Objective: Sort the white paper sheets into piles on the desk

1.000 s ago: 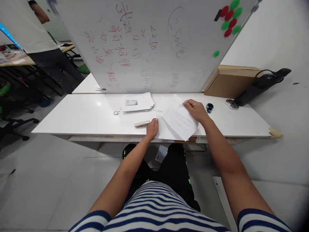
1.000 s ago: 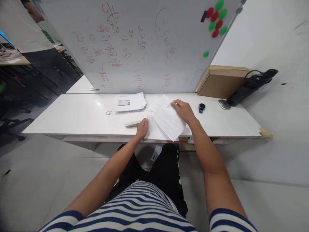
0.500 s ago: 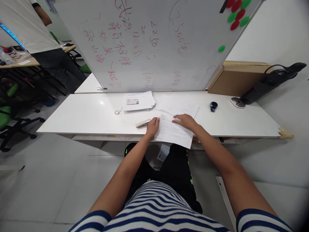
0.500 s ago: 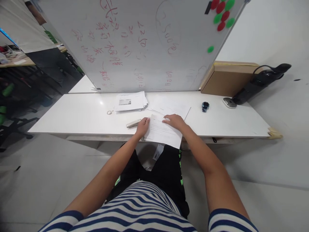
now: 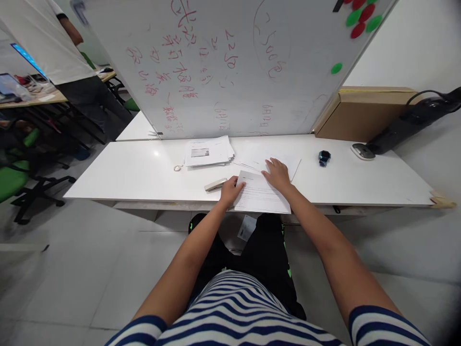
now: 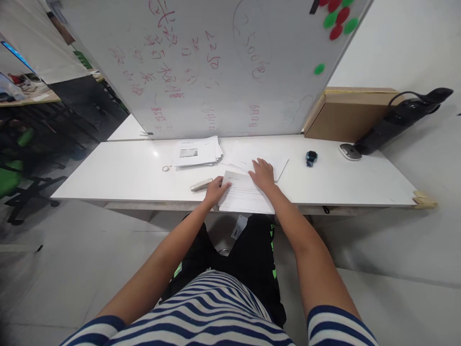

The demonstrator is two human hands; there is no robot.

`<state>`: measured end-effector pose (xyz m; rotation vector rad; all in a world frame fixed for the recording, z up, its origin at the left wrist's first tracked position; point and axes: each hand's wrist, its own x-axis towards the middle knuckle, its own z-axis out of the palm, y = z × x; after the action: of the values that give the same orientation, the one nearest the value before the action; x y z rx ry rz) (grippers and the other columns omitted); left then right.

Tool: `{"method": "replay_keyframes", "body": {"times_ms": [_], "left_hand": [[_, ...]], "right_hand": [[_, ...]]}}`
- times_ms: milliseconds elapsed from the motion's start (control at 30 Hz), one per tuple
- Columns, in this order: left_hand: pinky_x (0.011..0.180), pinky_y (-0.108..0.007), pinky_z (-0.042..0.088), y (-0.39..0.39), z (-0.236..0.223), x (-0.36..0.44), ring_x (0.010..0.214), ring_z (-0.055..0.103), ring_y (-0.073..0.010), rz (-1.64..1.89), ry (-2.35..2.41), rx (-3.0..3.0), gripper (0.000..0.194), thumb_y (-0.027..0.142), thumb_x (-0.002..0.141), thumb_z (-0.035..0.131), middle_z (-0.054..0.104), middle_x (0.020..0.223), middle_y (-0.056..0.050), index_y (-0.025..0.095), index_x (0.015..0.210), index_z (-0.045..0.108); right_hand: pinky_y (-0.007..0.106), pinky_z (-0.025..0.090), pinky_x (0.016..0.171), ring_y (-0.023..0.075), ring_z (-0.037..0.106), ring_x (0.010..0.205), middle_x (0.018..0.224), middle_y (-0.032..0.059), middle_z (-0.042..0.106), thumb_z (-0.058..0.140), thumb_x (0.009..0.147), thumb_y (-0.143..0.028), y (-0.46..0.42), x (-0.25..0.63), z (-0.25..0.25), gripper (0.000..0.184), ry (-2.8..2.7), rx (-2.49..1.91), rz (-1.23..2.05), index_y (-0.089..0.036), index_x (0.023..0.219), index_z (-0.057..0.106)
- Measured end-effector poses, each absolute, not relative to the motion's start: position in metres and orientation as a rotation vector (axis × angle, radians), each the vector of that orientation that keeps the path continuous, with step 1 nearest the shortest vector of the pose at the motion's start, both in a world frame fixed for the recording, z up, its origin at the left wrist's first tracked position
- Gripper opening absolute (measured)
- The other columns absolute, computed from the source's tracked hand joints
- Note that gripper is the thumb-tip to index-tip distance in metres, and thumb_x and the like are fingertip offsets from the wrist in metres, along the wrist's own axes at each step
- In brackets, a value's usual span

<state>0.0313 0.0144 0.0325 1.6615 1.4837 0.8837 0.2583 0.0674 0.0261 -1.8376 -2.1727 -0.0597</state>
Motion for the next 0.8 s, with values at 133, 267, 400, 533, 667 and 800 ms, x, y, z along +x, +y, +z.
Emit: {"method": "replay_keyframes", "body": {"times_ms": [133, 267, 400, 533, 667, 800], "left_hand": [[0.068, -0.027, 0.043, 0.014, 0.033, 0.032, 0.084, 0.063, -0.0199, 0.899, 1.484, 1.675, 0.019, 0.038, 0.083, 0.058, 0.069, 0.093, -0.004, 0.021, 0.093, 0.06], [0.067, -0.027, 0.043, 0.014, 0.033, 0.032, 0.083, 0.063, -0.0197, 0.909, 1.464, 1.673, 0.02, 0.038, 0.084, 0.056, 0.069, 0.093, -0.004, 0.021, 0.093, 0.059], [0.067, -0.026, 0.043, 0.013, 0.033, 0.031, 0.083, 0.063, -0.0193, 0.917, 1.452, 1.668, 0.019, 0.039, 0.084, 0.056, 0.069, 0.091, -0.003, 0.022, 0.092, 0.058], [0.066, -0.026, 0.042, 0.013, 0.032, 0.031, 0.08, 0.062, -0.019, 0.925, 1.459, 1.657, 0.02, 0.039, 0.084, 0.056, 0.068, 0.088, -0.003, 0.021, 0.092, 0.058], [0.068, -0.027, 0.043, 0.013, 0.033, 0.031, 0.081, 0.062, -0.0193, 0.943, 1.459, 1.646, 0.02, 0.039, 0.083, 0.057, 0.068, 0.09, -0.004, 0.021, 0.092, 0.059], [0.07, -0.027, 0.043, 0.013, 0.034, 0.031, 0.084, 0.061, -0.0196, 0.928, 1.468, 1.634, 0.02, 0.039, 0.083, 0.057, 0.068, 0.092, -0.004, 0.021, 0.091, 0.06]], "right_hand": [[0.043, 0.037, 0.096, 0.0293, 0.042, 0.128, 0.14, 0.019, 0.045, 0.036, 0.095, -0.035, 0.07, 0.261, 0.022, 0.041, -2.324, -1.887, -0.01, -0.011, 0.123, 0.053], [0.037, 0.044, 0.085, 0.0279, 0.052, 0.118, 0.13, 0.0204, 0.054, 0.032, 0.096, -0.024, 0.067, 0.256, 0.022, 0.034, -2.421, -1.846, -0.121, -0.009, 0.111, 0.059], [0.033, 0.043, 0.075, 0.026, 0.061, 0.097, 0.106, 0.0213, 0.065, 0.033, 0.091, -0.01, 0.064, 0.251, 0.023, 0.03, -2.427, -1.888, -0.191, -0.006, 0.104, 0.06], [0.03, 0.039, 0.065, 0.0228, 0.06, 0.078, 0.088, 0.0154, 0.066, 0.033, 0.088, -0.007, 0.066, 0.253, 0.024, 0.029, -2.369, -1.928, -0.213, -0.009, 0.099, 0.06], [0.028, 0.037, 0.061, 0.0214, 0.058, 0.076, 0.084, 0.0127, 0.066, 0.026, 0.094, -0.019, 0.067, 0.262, 0.035, 0.037, -2.07, -1.88, -0.301, -0.013, 0.096, 0.062], [0.029, 0.039, 0.064, 0.0215, 0.059, 0.081, 0.092, 0.0118, 0.067, 0.023, 0.096, -0.031, 0.066, 0.273, 0.055, 0.041, -1.734, -1.814, -0.331, -0.015, 0.103, 0.061]]}}
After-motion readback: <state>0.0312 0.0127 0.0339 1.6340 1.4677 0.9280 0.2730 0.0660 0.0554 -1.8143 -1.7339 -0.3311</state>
